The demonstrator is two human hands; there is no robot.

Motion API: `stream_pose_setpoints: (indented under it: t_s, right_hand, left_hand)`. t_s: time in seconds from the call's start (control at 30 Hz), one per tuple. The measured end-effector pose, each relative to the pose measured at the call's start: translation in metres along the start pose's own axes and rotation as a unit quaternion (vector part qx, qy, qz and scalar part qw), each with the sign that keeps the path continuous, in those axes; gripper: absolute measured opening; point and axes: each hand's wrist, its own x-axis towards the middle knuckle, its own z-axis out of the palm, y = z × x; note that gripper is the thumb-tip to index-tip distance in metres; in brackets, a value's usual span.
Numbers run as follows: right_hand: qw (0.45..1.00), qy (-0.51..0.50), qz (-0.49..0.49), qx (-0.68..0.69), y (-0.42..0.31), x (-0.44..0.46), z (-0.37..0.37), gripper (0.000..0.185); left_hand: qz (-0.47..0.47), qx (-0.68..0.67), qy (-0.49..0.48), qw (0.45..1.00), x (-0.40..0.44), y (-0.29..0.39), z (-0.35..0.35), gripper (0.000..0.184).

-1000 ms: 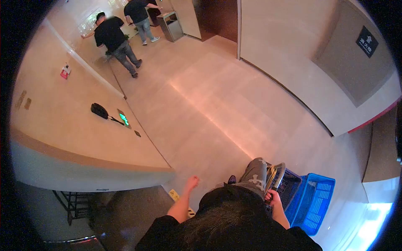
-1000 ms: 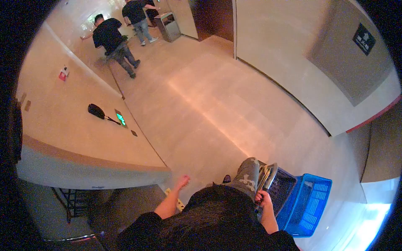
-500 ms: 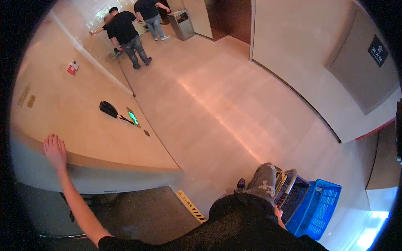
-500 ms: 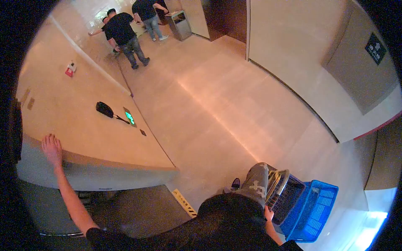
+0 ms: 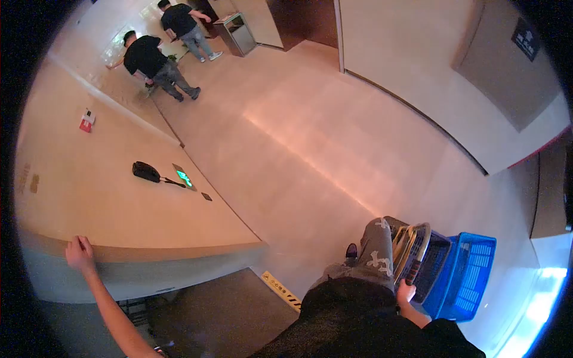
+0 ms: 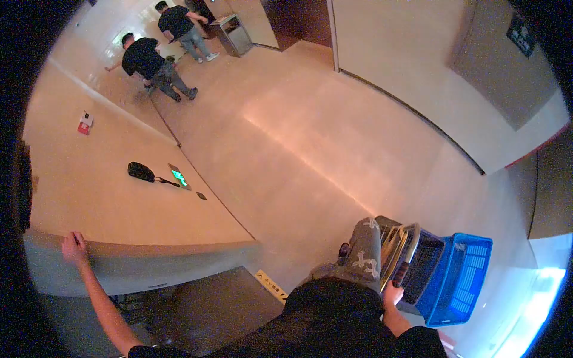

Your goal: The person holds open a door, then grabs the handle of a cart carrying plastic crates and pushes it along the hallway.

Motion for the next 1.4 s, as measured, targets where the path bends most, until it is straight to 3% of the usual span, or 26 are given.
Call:
stream_pose_setpoints:
  t_s: [0.17, 0.27, 0.37, 0.57, 0.77, 1.0, 1.03, 1.1, 1.27, 1.4]
  right_hand:
    - [1.000, 0.011, 0.014, -0.016, 0.000, 0.005, 0.002, 0.047]
    - [1.000, 0.025, 0.011, -0.012, -0.008, 0.004, -0.003, 0.044]
    - [1.000, 0.027, 0.002, 0.001, -0.004, 0.001, 0.002, 0.045]
    - [1.000, 0.016, 0.002, 0.014, 0.003, 0.008, 0.003, 0.044]
    - [0.999, 0.008, -0.002, 0.034, 0.004, 0.004, 0.004, 0.044]
    - [0.999, -0.019, 0.012, 0.033, 0.008, 0.009, 0.036, 0.050]
    - [1.000, 0.008, -0.001, 0.018, 0.006, 0.006, 0.027, 0.048]
    - [0.997, -0.032, 0.023, 0.064, -0.017, -0.013, -0.008, 0.048]
    - [1.000, 0.015, 0.006, 0.015, 0.002, -0.006, 0.022, 0.049]
    - [0.999, -0.033, 0.028, 0.023, 0.005, -0.004, 0.009, 0.053]
  left_hand:
    - [-0.017, 0.019, -0.001, 1.000, 0.001, 0.019, -0.011, 0.020]
    - [0.000, 0.021, -0.111, 0.994, -0.008, 0.000, 0.004, 0.021]
    - [-0.004, 0.009, -0.128, 0.992, -0.007, 0.008, 0.001, 0.021]
    - [0.018, -0.003, -0.014, 1.000, -0.006, 0.025, -0.011, 0.022]
    - [0.020, -0.007, -0.109, 0.994, -0.011, 0.015, -0.007, 0.024]
    - [0.015, 0.001, -0.100, 0.995, -0.017, 0.023, -0.036, 0.028]
    - [0.013, -0.005, -0.096, 0.995, -0.018, 0.022, -0.032, 0.028]
    - [0.014, -0.019, -0.072, 0.997, -0.013, 0.019, -0.023, 0.028]
    - [0.032, -0.016, -0.053, 0.998, -0.015, 0.025, -0.039, 0.025]
    - [0.015, -0.032, -0.028, 0.999, -0.011, 0.024, -0.032, 0.027]
